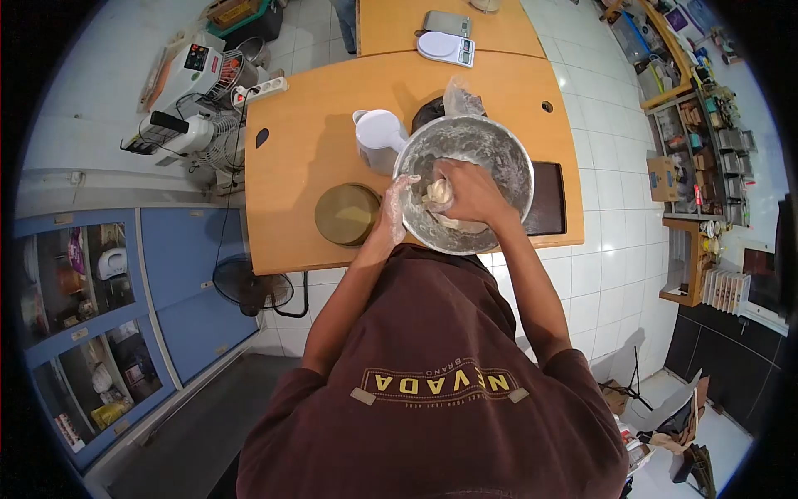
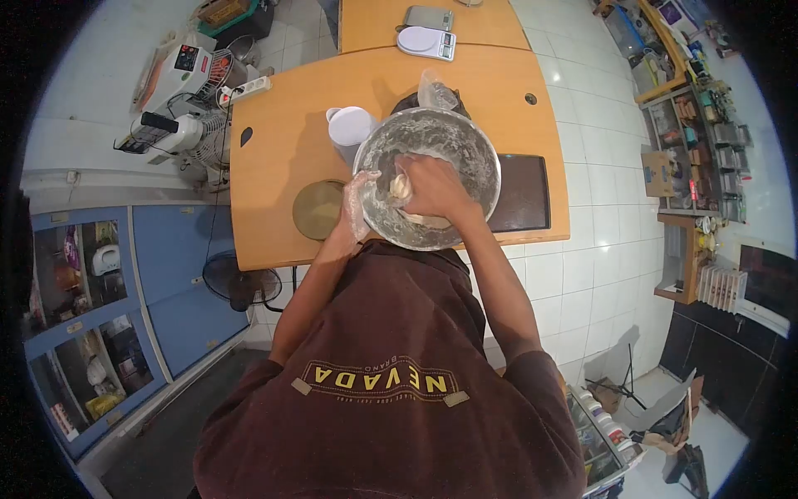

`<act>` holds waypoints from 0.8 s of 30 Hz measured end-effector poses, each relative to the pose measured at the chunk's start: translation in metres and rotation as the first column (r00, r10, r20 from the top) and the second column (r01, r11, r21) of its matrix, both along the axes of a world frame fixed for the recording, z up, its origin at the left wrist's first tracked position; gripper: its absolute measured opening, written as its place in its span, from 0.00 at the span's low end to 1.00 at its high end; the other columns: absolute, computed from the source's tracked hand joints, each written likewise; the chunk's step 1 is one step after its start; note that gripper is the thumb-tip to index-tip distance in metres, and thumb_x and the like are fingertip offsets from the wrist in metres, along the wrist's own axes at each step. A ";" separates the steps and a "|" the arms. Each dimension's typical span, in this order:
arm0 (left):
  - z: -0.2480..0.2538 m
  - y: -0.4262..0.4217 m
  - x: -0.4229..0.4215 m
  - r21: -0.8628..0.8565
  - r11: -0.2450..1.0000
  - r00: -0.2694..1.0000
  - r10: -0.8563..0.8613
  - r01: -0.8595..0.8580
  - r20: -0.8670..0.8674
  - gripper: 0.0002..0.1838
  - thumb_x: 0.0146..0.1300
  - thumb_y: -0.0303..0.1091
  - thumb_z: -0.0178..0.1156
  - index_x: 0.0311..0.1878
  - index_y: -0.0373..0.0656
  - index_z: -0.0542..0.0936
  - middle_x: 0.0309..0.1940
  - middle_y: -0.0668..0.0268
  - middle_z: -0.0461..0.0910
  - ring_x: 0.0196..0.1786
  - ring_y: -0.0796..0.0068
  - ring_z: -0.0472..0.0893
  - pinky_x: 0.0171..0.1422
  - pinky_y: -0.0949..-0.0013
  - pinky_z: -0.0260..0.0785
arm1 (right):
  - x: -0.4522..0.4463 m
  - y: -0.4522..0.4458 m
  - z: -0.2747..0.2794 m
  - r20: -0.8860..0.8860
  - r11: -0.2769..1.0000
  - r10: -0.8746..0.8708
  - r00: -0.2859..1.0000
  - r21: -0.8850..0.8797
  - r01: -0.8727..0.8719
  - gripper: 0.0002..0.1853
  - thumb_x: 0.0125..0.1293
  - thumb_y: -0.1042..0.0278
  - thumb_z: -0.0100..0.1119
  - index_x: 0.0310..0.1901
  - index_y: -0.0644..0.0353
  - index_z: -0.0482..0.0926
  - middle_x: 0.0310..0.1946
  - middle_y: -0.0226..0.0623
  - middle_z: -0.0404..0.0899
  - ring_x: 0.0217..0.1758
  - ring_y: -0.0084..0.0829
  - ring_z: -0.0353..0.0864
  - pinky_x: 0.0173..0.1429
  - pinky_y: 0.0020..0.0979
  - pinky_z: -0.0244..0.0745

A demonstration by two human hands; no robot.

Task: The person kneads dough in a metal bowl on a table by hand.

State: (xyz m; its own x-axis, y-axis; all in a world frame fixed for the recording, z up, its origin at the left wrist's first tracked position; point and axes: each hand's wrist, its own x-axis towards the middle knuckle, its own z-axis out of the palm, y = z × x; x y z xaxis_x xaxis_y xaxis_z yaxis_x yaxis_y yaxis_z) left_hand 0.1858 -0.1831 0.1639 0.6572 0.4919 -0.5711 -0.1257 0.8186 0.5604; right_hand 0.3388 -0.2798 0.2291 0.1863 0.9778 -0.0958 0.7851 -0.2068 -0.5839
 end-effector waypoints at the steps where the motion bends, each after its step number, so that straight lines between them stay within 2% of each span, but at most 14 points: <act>1: 0.000 0.000 0.001 -0.018 1.000 1.000 -0.007 0.007 0.002 0.11 0.65 0.39 0.58 0.47 0.45 0.77 0.42 0.66 0.78 0.47 0.68 0.80 0.54 0.61 0.75 | 0.001 0.003 -0.007 0.023 1.000 0.008 1.000 0.025 -0.009 0.28 0.49 0.55 0.73 0.49 0.66 0.79 0.46 0.57 0.81 0.53 0.57 0.79 0.57 0.49 0.74; 2: 0.000 0.000 0.001 -0.011 1.000 1.000 -0.019 0.019 0.007 0.11 0.64 0.38 0.58 0.47 0.45 0.77 0.42 0.66 0.78 0.47 0.68 0.80 0.55 0.61 0.75 | 0.001 0.005 -0.015 0.045 0.999 0.018 0.999 0.051 -0.020 0.28 0.49 0.56 0.73 0.48 0.65 0.78 0.44 0.57 0.81 0.52 0.57 0.79 0.56 0.49 0.74; 5: 0.004 0.002 0.002 0.000 1.000 0.999 -0.029 0.029 0.020 0.13 0.64 0.38 0.59 0.48 0.44 0.77 0.44 0.65 0.79 0.48 0.67 0.80 0.56 0.61 0.75 | 0.001 0.004 -0.044 0.053 0.960 0.040 0.998 0.276 -0.053 0.26 0.50 0.62 0.70 0.50 0.65 0.78 0.41 0.55 0.81 0.50 0.56 0.80 0.56 0.49 0.74; 8: -0.018 0.004 -0.006 -0.018 1.000 1.000 -0.003 0.003 0.020 0.13 0.63 0.37 0.59 0.48 0.44 0.77 0.44 0.64 0.79 0.48 0.67 0.80 0.57 0.61 0.74 | -0.005 0.004 -0.042 -0.069 0.975 0.056 0.996 0.220 -0.039 0.26 0.50 0.68 0.66 0.53 0.64 0.77 0.43 0.55 0.81 0.50 0.56 0.80 0.58 0.49 0.74; 10: -0.022 0.007 -0.009 0.004 1.000 1.000 0.015 -0.015 0.012 0.12 0.63 0.37 0.59 0.48 0.44 0.78 0.44 0.64 0.79 0.48 0.67 0.80 0.57 0.62 0.73 | -0.005 0.004 -0.041 -0.078 0.965 0.110 0.991 0.247 -0.088 0.26 0.47 0.72 0.64 0.53 0.63 0.79 0.44 0.55 0.82 0.51 0.55 0.81 0.57 0.46 0.76; 11: -0.025 0.006 -0.012 0.025 0.999 0.999 0.037 -0.037 -0.003 0.11 0.63 0.37 0.59 0.47 0.46 0.78 0.42 0.65 0.79 0.46 0.68 0.80 0.54 0.63 0.74 | -0.006 0.005 -0.042 -0.082 0.959 0.136 0.987 0.261 -0.110 0.26 0.46 0.74 0.63 0.52 0.63 0.80 0.45 0.54 0.83 0.51 0.55 0.82 0.56 0.45 0.77; 14: -0.012 0.006 -0.017 -0.038 0.998 0.999 0.040 -0.041 -0.021 0.10 0.62 0.37 0.60 0.45 0.47 0.79 0.40 0.68 0.79 0.44 0.71 0.80 0.51 0.64 0.74 | -0.012 0.005 -0.050 -0.066 0.935 0.011 0.998 0.355 0.013 0.18 0.46 0.74 0.62 0.43 0.64 0.82 0.37 0.54 0.83 0.45 0.56 0.82 0.51 0.46 0.77; 17: -0.018 0.013 -0.022 -0.012 1.000 0.999 0.017 -0.018 -0.039 0.10 0.62 0.38 0.60 0.44 0.47 0.79 0.38 0.70 0.78 0.42 0.73 0.79 0.48 0.64 0.74 | -0.018 0.013 -0.048 -0.058 0.951 -0.121 0.991 0.278 0.133 0.10 0.49 0.74 0.61 0.35 0.65 0.81 0.32 0.54 0.81 0.40 0.57 0.81 0.46 0.48 0.75; 20: 0.000 0.020 -0.029 0.096 0.993 0.995 0.080 -0.073 -0.066 0.13 0.61 0.43 0.61 0.44 0.48 0.79 0.39 0.68 0.77 0.44 0.71 0.78 0.51 0.65 0.71 | -0.037 0.020 -0.047 -0.139 0.828 -0.338 0.931 0.426 0.365 0.06 0.57 0.71 0.61 0.33 0.65 0.79 0.30 0.55 0.80 0.37 0.59 0.80 0.43 0.49 0.74; 21: 0.000 0.026 -0.031 0.059 0.994 0.992 0.092 -0.088 -0.084 0.13 0.60 0.42 0.61 0.46 0.48 0.79 0.39 0.67 0.78 0.44 0.69 0.79 0.52 0.64 0.72 | -0.040 0.024 -0.050 -0.209 0.794 -0.399 0.893 0.408 0.450 0.09 0.65 0.68 0.58 0.34 0.67 0.78 0.32 0.58 0.80 0.38 0.61 0.80 0.44 0.49 0.74; 24: 0.007 0.034 -0.037 -0.015 0.994 0.994 0.110 -0.111 -0.020 0.15 0.60 0.42 0.61 0.47 0.46 0.79 0.41 0.65 0.80 0.46 0.67 0.80 0.53 0.62 0.73 | -0.051 0.031 -0.052 -0.353 0.724 -0.510 0.784 0.315 0.613 0.12 0.69 0.66 0.57 0.39 0.69 0.76 0.39 0.61 0.79 0.45 0.62 0.78 0.51 0.49 0.73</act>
State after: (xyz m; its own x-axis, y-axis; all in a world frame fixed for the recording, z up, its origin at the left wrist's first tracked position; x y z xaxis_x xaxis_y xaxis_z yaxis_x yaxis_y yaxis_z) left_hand 0.1485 -0.1495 0.1707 0.5881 0.5513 -0.5918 -0.2051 0.8094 0.5503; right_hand 0.2883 -0.2489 0.1768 0.7367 0.6575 0.1577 0.4331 -0.2797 -0.8569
